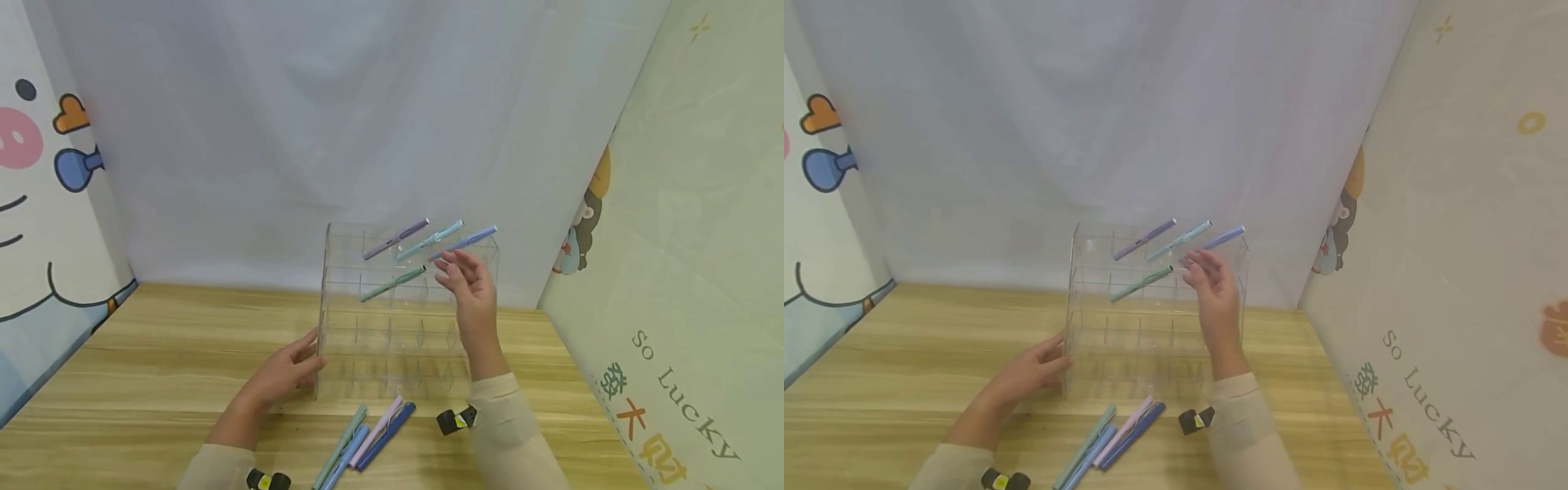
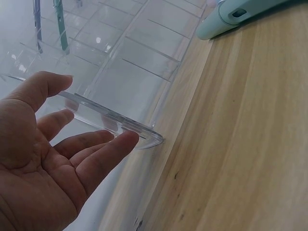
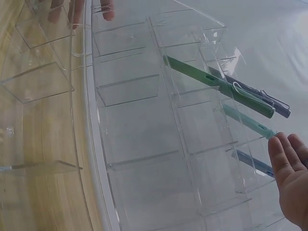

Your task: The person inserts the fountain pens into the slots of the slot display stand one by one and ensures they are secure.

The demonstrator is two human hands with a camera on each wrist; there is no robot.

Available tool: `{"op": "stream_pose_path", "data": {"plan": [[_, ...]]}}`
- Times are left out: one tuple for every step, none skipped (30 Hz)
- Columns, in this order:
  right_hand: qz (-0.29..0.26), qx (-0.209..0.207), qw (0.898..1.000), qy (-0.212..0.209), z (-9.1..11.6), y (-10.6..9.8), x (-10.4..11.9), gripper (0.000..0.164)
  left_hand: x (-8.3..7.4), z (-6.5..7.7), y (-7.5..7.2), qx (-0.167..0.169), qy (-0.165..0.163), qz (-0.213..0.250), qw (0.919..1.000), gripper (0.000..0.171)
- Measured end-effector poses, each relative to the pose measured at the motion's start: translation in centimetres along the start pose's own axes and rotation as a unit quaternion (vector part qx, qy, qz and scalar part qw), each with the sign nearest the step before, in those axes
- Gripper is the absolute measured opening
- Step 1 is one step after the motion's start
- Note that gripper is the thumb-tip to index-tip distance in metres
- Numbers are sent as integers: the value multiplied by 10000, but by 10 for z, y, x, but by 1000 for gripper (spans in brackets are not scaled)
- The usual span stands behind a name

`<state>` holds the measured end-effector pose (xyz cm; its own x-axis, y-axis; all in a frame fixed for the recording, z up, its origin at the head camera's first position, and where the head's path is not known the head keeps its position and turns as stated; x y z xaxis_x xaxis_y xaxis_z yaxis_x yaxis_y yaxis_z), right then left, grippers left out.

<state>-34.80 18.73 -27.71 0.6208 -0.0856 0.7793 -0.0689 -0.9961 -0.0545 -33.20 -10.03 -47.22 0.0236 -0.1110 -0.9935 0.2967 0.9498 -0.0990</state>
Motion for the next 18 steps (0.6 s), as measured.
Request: {"op": "stream_pose_path", "data": {"plan": [[17, -14, 10000, -34, 3, -3, 2, 41, 0, 0, 0, 15, 8, 6, 10000, 74], [23, -30, 10000, -59, 5, -6, 5, 40, 0, 0, 1, 28, 15, 11, 10000, 75], [17, -46, 10000, -87, 8, -8, 7, 38, 0, 0, 1, 39, 23, 31, 10000, 76], [32, -52, 9999, -112, 12, -11, 9, 37, 0, 0, 1, 44, 23, 37, 10000, 76], [34, -44, 9999, -124, 15, -14, 10, 37, 0, 0, 1, 57, 30, 42, 10000, 75], [39, -31, 9999, -127, 19, -16, 12, 36, 0, 1, 1, 72, 36, 44, 10000, 74], [5, -14, 9999, -139, 23, -19, 13, 37, 0, 1, 1, 87, 42, 42, 9999, 74], [-36, -5, 9999, -136, 26, -21, 14, 37, -1, 1, 1, 102, 44, 47, 9999, 72], [-85, 10, 9999, -125, 30, -23, 15, 38, -1, 1, 1, 115, 40, 50, 9999, 73], [-126, 25, 9999, -114, 33, -26, 16, 38, -1, 1, 1, 137, 37, 56, 9999, 73], [-150, 41, 9998, -121, 36, -28, 18, 39, -1, 1, 1, 157, 37, 62, 9999, 73], [-154, 52, 9998, -137, 39, -30, 20, 39, -1, 1, 1, 172, 38, 75, 9998, 73], [-144, 68, 9997, -178, 42, -32, 22, 39, -1, 1, 1, 179, 36, 82, 9998, 73], [-118, 86, 9997, -218, 45, -34, 25, 39, -1, 2, 1, 185, 26, 88, 9998, 72], [-82, 99, 9995, -274, 48, -36, 28, 39, -1, 2, 1, 184, 15, 84, 9998, 72], [-47, 100, 9993, -343, 50, -39, 31, 38, 0, 2, 1, 185, 9, 82, 9998, 71], [-26, 106, 9990, -422, 53, -41, 34, 39, 0, 2, 1, 176, 1, 71, 9998, 70], [-25, 102, 9987, -498, 55, -45, 37, 39, -1, 2, 1, 174, 0, 63, 9998, 70]]}}
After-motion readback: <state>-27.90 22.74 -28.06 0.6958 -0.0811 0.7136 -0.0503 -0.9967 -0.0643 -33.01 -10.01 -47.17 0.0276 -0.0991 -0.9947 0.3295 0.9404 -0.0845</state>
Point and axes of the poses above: each hand's wrist, its own z-axis away from the middle knuckle, its own y-axis out of the palm, x = y × z, the point moved 10 cm from there along -z, towards the middle knuckle, and after that the axes turned 8 degrees about z, right-handed, at the moved point
